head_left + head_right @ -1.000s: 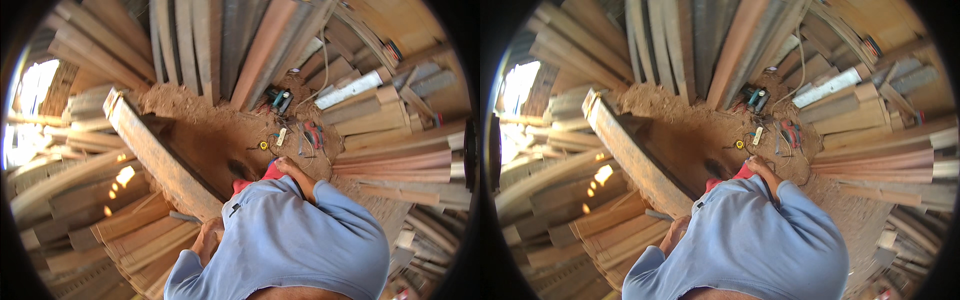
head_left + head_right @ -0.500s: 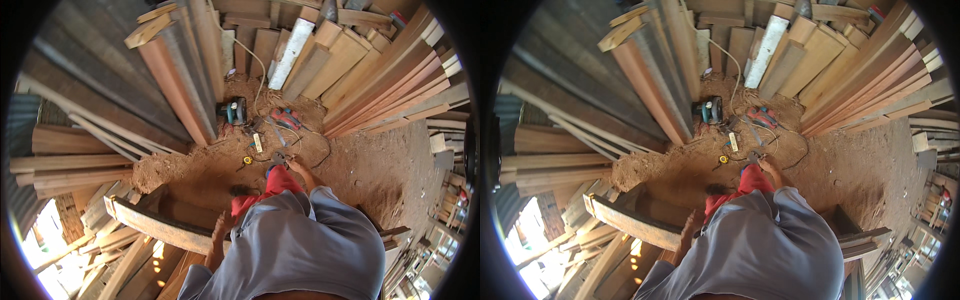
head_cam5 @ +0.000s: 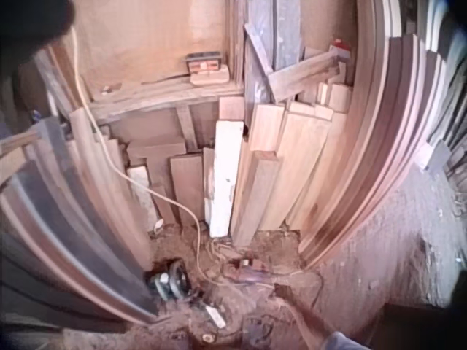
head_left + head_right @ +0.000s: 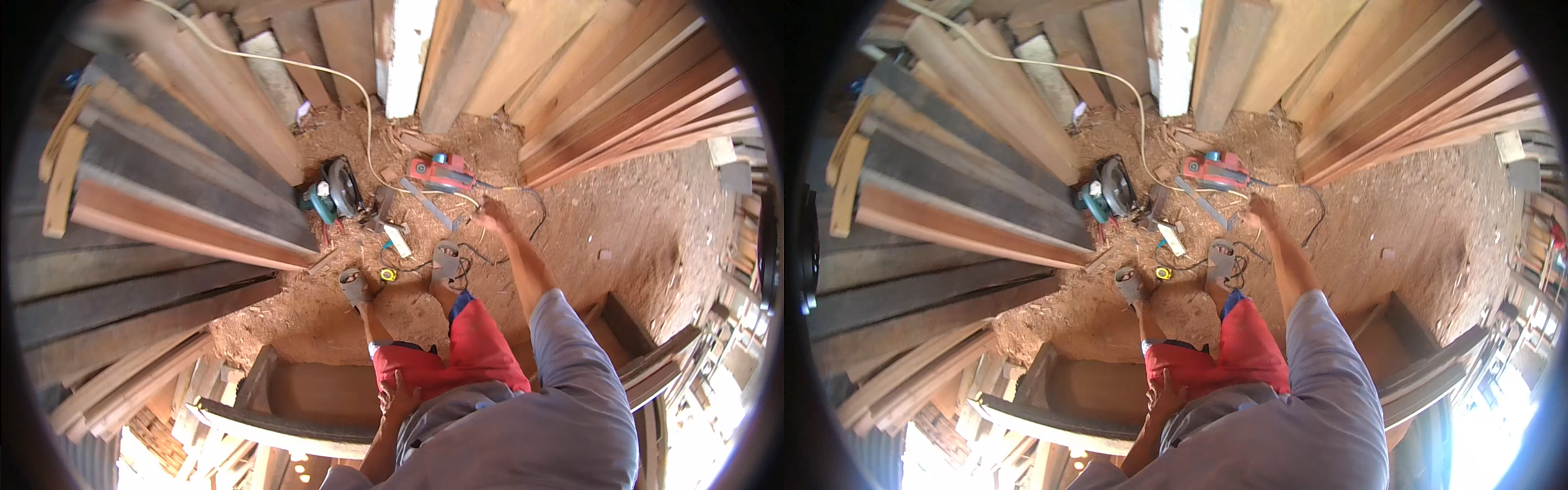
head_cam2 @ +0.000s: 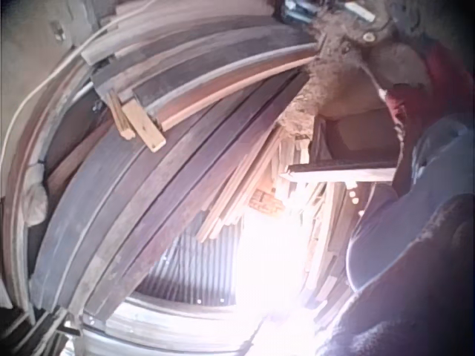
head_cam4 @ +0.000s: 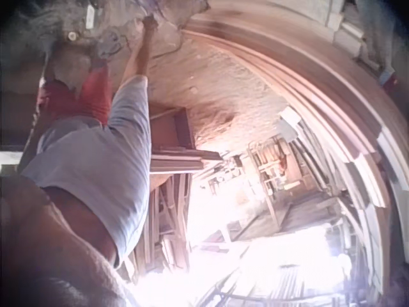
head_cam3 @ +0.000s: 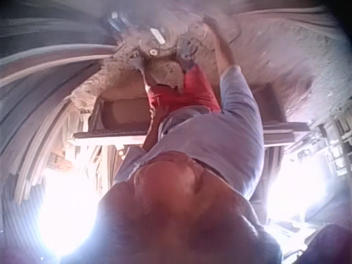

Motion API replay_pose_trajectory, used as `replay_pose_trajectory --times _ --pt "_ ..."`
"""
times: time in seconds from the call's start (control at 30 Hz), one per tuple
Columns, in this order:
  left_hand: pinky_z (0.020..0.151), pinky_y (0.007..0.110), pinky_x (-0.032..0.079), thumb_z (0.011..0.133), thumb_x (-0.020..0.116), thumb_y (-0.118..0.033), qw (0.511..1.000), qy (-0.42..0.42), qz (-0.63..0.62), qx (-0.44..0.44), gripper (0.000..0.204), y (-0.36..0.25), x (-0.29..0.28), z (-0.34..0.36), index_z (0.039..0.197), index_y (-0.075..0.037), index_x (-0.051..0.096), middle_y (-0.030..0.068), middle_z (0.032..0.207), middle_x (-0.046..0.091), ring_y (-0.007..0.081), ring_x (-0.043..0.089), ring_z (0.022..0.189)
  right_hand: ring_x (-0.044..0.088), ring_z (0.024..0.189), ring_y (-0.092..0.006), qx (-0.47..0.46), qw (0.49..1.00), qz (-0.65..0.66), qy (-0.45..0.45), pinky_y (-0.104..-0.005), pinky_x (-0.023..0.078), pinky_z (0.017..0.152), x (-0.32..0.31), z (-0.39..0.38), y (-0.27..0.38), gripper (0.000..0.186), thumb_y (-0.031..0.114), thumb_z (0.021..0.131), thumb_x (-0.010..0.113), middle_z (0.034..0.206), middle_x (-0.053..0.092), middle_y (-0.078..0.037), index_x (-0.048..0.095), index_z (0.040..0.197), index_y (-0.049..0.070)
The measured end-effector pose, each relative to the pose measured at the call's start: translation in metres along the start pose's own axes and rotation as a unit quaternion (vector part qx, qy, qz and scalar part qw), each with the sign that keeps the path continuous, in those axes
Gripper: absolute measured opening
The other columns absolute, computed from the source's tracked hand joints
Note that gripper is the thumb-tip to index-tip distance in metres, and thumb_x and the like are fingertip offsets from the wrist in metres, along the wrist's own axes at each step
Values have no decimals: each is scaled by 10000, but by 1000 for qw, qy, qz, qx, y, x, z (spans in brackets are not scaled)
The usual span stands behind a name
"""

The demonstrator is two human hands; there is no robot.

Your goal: The person uses a mallet and chisel to carve and shape a long wooden plank. They then use a hand plane to smooth the surface and finish with an electric sander. The person inspects the wood periodically during the process.

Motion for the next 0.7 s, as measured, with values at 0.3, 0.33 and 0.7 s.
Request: replay_pose_trajectory --times 0.3,0.33,0.7 --pt "1102 670 298 824 685 -408 956 -268 113 36 804 1 -69 55 1541 -202 385 434 1533 200 606 338 1337 631 1187 -382 76 992 -67 -72 -507 474 1034 58 158 -39 879 458 828 769 1269 650 -231 385 1498 38" --pt "1091 673 307 826 682 -404 955 -274 107 32 792 2 -73 52 1533 -191 397 442 1525 208 606 339 1337 622 1208 -381 84 993 -39 -71 -503 463 1043 57 170 -30 852 417 820 782 1281 640 -250 408 1492 50" --pt "1077 681 308 802 699 -360 942 -294 137 84 756 20 -120 59 1487 -185 431 430 1519 234 593 363 1316 730 937 -364 127 981 -28 -145 -464 591 796 118 171 10 263 191 851 635 1003 743 -188 736 1068 82"
Point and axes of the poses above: each hand's wrist, its own z-axis towards the middle knuckle, its own x-axis out of the palm, y = z × x, the point moved 2 cm from there along z, towards the middle knuckle
